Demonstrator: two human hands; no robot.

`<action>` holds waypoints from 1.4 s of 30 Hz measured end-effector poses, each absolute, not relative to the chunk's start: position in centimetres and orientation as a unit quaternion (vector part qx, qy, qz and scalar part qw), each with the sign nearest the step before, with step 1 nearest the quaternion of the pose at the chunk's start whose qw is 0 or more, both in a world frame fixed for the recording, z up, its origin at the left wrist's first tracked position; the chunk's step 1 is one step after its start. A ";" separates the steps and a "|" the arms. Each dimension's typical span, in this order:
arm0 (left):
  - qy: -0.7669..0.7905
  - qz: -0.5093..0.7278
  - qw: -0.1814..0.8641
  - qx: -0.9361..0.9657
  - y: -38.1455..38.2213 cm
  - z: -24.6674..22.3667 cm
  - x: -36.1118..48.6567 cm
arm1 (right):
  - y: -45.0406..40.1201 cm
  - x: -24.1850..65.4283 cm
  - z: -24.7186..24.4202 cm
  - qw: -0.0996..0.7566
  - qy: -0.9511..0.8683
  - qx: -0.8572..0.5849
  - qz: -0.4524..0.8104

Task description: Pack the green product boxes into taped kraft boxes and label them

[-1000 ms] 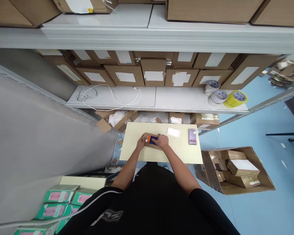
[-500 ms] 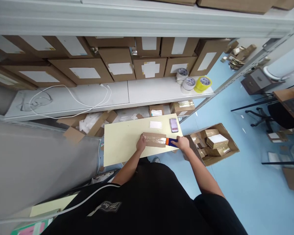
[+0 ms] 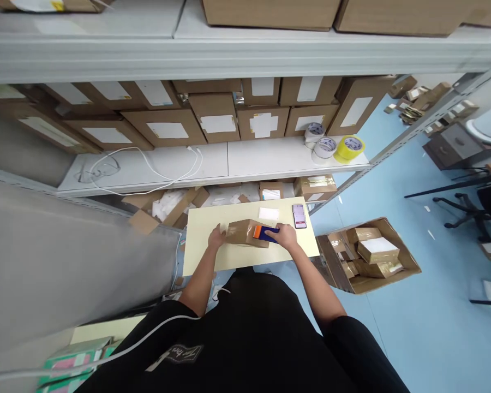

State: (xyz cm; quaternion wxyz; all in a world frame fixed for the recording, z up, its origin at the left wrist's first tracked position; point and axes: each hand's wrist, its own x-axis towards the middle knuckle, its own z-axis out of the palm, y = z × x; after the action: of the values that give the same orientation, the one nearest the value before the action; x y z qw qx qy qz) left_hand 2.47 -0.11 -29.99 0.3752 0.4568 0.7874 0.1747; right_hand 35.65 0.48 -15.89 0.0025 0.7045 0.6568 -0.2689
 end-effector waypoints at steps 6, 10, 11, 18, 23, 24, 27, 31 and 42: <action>0.719 0.256 0.431 0.482 -0.7 -26.6 2.3 | 2.6 24.4 -14.5 0.043 0.727 0.636 -0.256; 0.729 0.291 0.416 0.460 -1.6 -26.2 2.7 | 3.0 21.5 -13.9 0.065 0.739 0.615 -0.266; 0.731 0.285 0.415 0.460 -1.8 -26.2 2.8 | 3.0 21.6 -13.9 0.066 0.740 0.614 -0.267; 0.747 0.256 0.402 0.463 -1.6 -26.9 6.5 | 2.6 27.7 -14.9 0.055 0.716 0.643 -0.265; 0.761 0.238 0.391 0.459 -1.2 -27.3 7.8 | 0.9 38.2 -15.2 0.047 0.653 0.717 -0.240; 0.761 0.238 0.387 0.463 -1.2 -27.2 7.9 | 0.4 40.2 -15.2 0.051 0.644 0.728 -0.230; 0.758 0.234 0.377 0.477 -1.4 -27.0 8.5 | -1.0 43.1 -15.9 0.069 0.638 0.737 -0.212; 0.770 0.220 0.360 0.479 -1.8 -26.8 9.3 | -1.9 39.4 -18.7 0.088 0.664 0.716 -0.196; 0.762 0.243 0.351 0.488 -1.7 -27.5 8.9 | -3.7 37.3 -29.2 0.075 0.566 0.776 -0.268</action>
State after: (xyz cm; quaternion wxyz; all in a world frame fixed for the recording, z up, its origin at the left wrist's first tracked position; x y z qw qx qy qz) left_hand 8.88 -1.69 -27.47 0.3513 0.4875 0.7616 0.2425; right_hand 37.30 -3.73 -29.23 0.0753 0.7755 0.5665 -0.2684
